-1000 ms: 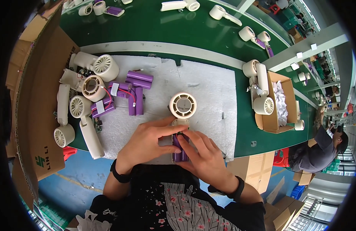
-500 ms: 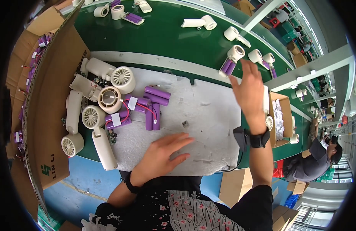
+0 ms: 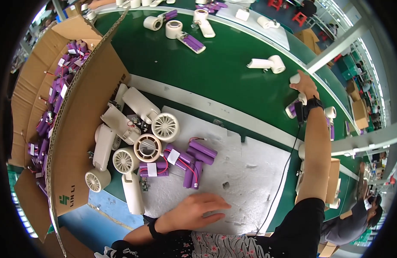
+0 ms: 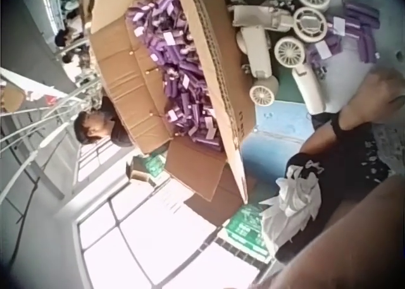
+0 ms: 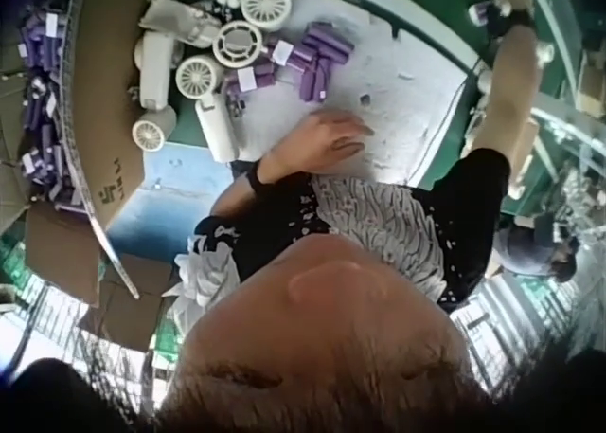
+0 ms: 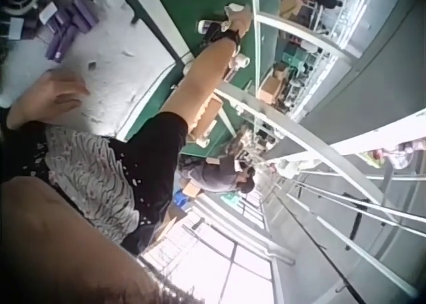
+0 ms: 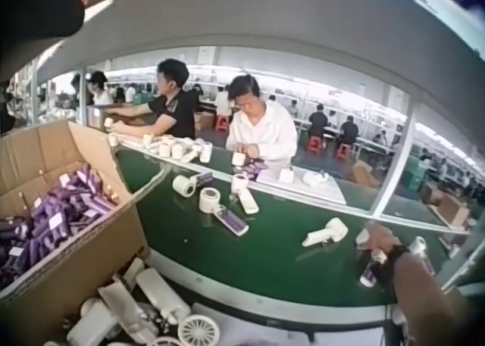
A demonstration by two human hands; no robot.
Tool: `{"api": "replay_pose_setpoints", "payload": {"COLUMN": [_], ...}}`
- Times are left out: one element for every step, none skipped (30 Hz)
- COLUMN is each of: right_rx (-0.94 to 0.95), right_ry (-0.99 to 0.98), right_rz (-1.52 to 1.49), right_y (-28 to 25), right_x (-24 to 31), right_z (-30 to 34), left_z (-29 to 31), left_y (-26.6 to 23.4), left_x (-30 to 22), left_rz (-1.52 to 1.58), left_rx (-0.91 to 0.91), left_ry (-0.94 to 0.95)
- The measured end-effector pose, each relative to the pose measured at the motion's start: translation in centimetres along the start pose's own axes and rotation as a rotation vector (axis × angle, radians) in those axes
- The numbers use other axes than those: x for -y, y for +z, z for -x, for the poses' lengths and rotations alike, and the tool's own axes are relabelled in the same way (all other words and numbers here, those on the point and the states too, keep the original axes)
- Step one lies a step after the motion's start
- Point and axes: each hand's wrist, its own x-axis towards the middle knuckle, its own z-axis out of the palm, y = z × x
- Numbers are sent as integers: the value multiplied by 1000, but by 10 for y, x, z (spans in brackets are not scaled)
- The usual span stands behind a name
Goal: The person connects a battery pack to a circuit board, presses the board and battery into a fan housing, and places the assembly on a conveyor belt before repeating the process.
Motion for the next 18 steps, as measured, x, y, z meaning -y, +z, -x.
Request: {"api": "replay_pose_setpoints", "payload": {"right_rx": [125, 127, 159, 190, 222, 228, 242, 252, 262, 261, 184, 106, 29, 25, 79, 132, 184, 179], "right_ry": [77, 71, 72, 76, 84, 84, 93, 101, 108, 111, 105, 97, 83, 80, 56, 32, 9, 4], "right_rz": [2, -3, -24, -44, -61, -61, -173, -284, -395, -393, -267, -143, -21, -20, 54, 128, 202, 206], "right_y": [-1, -2, -5, -10, -16, -22, -26, -33, -36, -35, -35, -33, -31, -30, -29, -28, -29, -28], "right_x": [3, 6, 12, 16, 21, 35, 51, 70, 85, 94, 101, 107, 111, 113, 115, 117, 119, 117], "right_z": [-6, -11, -13, -14, -12, -6, 2, 10, 15, 18, 18, 18, 16, 15, 13, 11, 8, 5], "left_z": [0, -1, -2, -3, -4, -3, -3, -4, -4, -3, -3, -3, -3, -3, -3, -3, -3, -3], "left_y": [0, 1, 0, 0, -1, -1, -1, -1, -1, 0, 0, 0, 1, 2, 3, 3, 2, 3], "left_x": [0, 1, 1, 1, 0, -1, -1, -1, -1, -1, -1, 0, 0, 1, 2, 2, 2, 2], "left_rz": [14, 30, 48, 48, 35, 21, 8, 11, -10, -28, -45, -41, -34, -28, -23, -25, -30, -32], "left_rx": [-14, -24, -31, -30, -25, -21, -17, -16, -16, -16, -14, -12, -11, -12, -14, -21, -20, -17], "left_ry": [7, 17, 27, 26, 22, 14, 7, 6, 12, 20, 34, 41, 43, 44, 45, 50, 47, 42]}}
